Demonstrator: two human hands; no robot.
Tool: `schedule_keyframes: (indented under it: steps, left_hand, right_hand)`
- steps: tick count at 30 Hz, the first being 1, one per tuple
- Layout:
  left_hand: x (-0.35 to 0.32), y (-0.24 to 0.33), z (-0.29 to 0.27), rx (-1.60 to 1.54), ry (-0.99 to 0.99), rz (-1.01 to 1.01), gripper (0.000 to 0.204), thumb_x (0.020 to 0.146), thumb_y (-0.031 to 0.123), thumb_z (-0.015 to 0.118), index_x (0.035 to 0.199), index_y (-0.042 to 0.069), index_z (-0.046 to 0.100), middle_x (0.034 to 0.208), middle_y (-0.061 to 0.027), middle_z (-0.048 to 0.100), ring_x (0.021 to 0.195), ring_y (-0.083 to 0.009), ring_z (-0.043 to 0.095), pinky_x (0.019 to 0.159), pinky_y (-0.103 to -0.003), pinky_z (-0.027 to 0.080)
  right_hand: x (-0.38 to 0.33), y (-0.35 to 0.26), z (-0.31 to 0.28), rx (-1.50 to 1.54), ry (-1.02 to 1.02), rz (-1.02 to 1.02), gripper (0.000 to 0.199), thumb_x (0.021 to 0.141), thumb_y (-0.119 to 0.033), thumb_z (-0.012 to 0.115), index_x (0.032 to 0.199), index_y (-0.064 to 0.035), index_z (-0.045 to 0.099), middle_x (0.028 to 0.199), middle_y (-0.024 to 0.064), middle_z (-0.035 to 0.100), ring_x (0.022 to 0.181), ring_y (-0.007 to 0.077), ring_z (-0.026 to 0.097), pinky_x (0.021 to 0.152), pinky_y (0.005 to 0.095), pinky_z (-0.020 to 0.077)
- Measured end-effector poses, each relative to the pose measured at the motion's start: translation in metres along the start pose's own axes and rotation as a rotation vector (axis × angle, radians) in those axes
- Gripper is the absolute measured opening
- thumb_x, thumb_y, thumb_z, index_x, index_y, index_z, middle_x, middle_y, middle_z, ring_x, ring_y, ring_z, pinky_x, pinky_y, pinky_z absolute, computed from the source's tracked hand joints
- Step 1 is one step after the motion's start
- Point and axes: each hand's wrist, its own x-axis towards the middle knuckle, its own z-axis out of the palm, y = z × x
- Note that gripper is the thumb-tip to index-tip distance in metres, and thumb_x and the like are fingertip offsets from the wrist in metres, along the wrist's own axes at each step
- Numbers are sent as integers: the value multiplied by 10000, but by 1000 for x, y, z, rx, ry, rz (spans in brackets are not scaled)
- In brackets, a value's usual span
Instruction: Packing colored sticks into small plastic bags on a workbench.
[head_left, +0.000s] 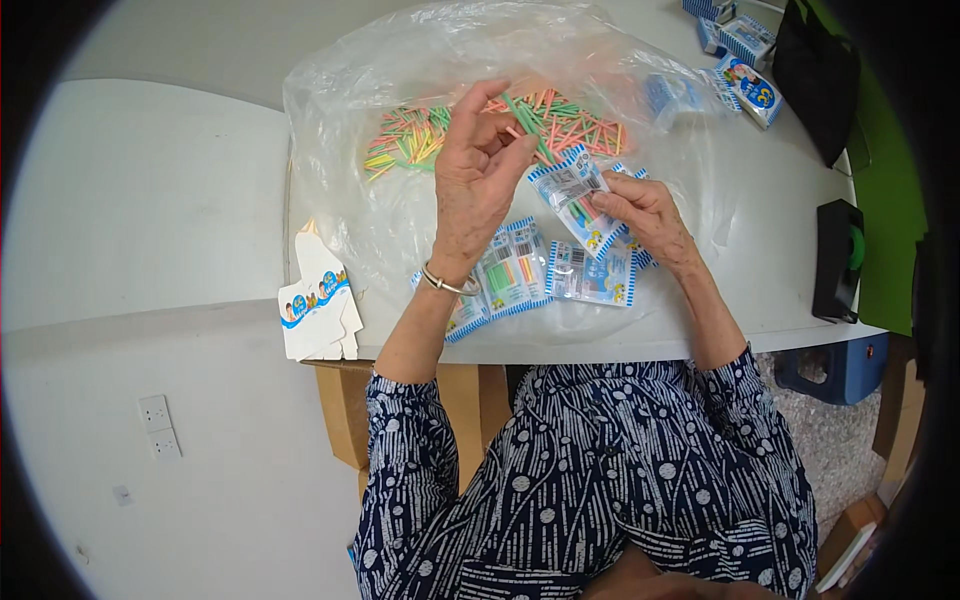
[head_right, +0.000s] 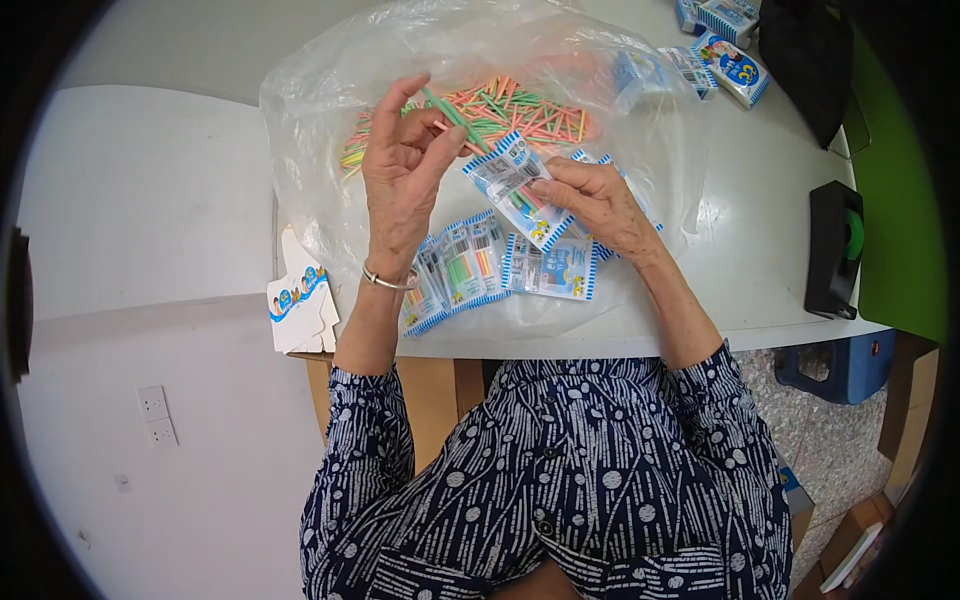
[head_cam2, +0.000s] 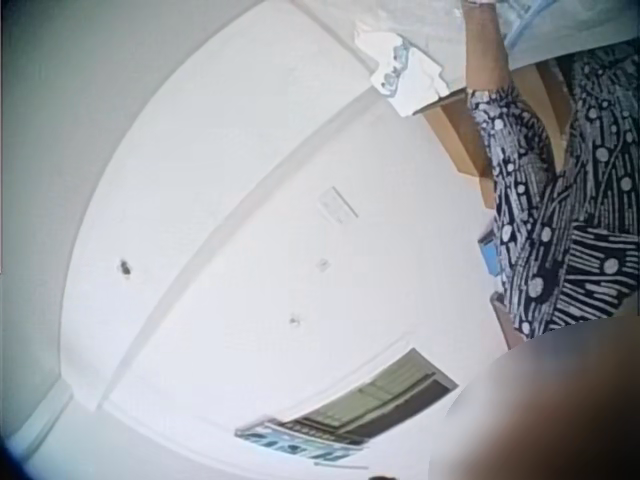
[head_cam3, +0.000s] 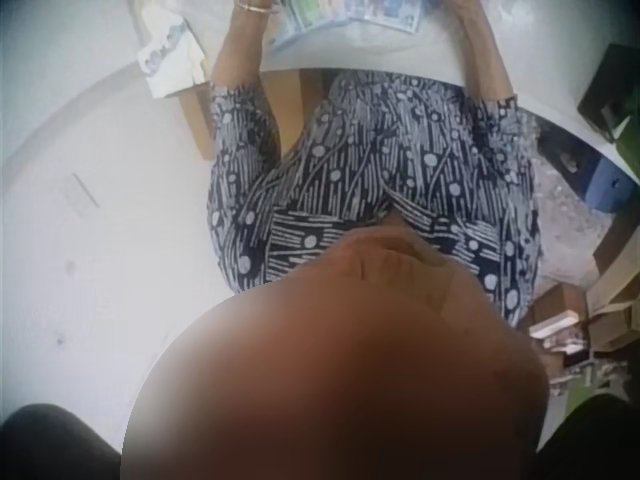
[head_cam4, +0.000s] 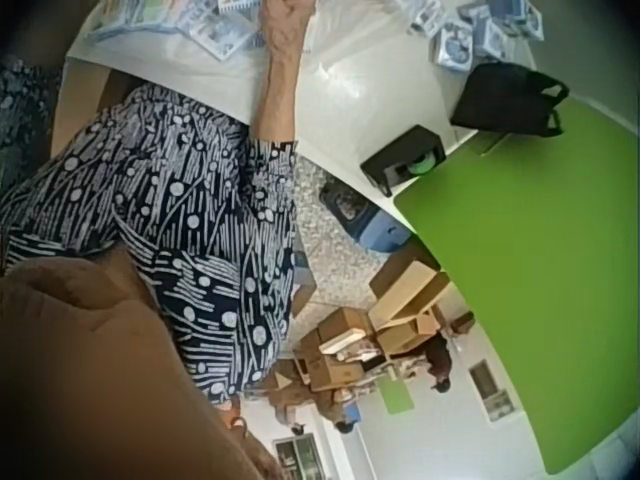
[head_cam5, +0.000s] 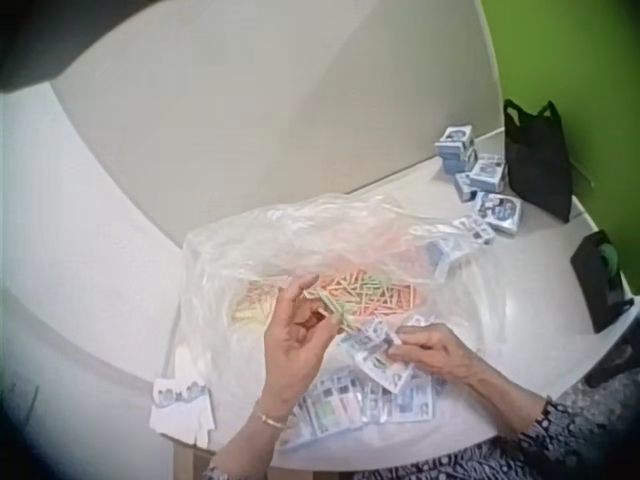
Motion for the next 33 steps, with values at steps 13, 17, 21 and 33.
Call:
schedule_keyframes:
  steps: [13, 17, 21, 33]
  left_hand:
    - [-9, 0, -9, 179, -3, -143, 132, 896, 78, 624, 1003, 6, 648, 916, -16, 662, 841, -61, 597, 745, -202, 460]
    - [-6, -3, -10, 73, 2, -139, 158, 901, 104, 629, 1015, -3, 647, 894, -6, 665, 818, -59, 598, 743, -202, 461]
    - [-10, -9, -4, 24, 14, -179, 143, 902, 103, 627, 990, -9, 645, 873, -1, 665, 808, -63, 602, 749, -203, 467]
    - [-18, -11, 6, 270, 84, 6, 114, 866, 85, 653, 953, 12, 666, 859, -44, 656, 795, -112, 601, 737, -248, 471]
  right_hand:
    - [0, 6, 0, 37, 23, 37, 297, 913, -137, 604, 1132, 62, 628, 1020, 50, 655, 847, 58, 565, 742, 200, 459]
    - [-1, 4, 2, 43, 17, 30, 309, 917, -142, 598, 1155, 55, 619, 978, 38, 656, 832, 55, 561, 736, 200, 459]
    - [-2, 2, 4, 101, -19, 55, 317, 927, -169, 588, 1173, 27, 621, 928, 17, 662, 822, 50, 561, 733, 201, 459]
    - [-1, 12, 8, 244, 120, 38, 371, 927, -176, 605, 1232, 32, 572, 1004, 42, 672, 896, 66, 583, 802, 198, 469]
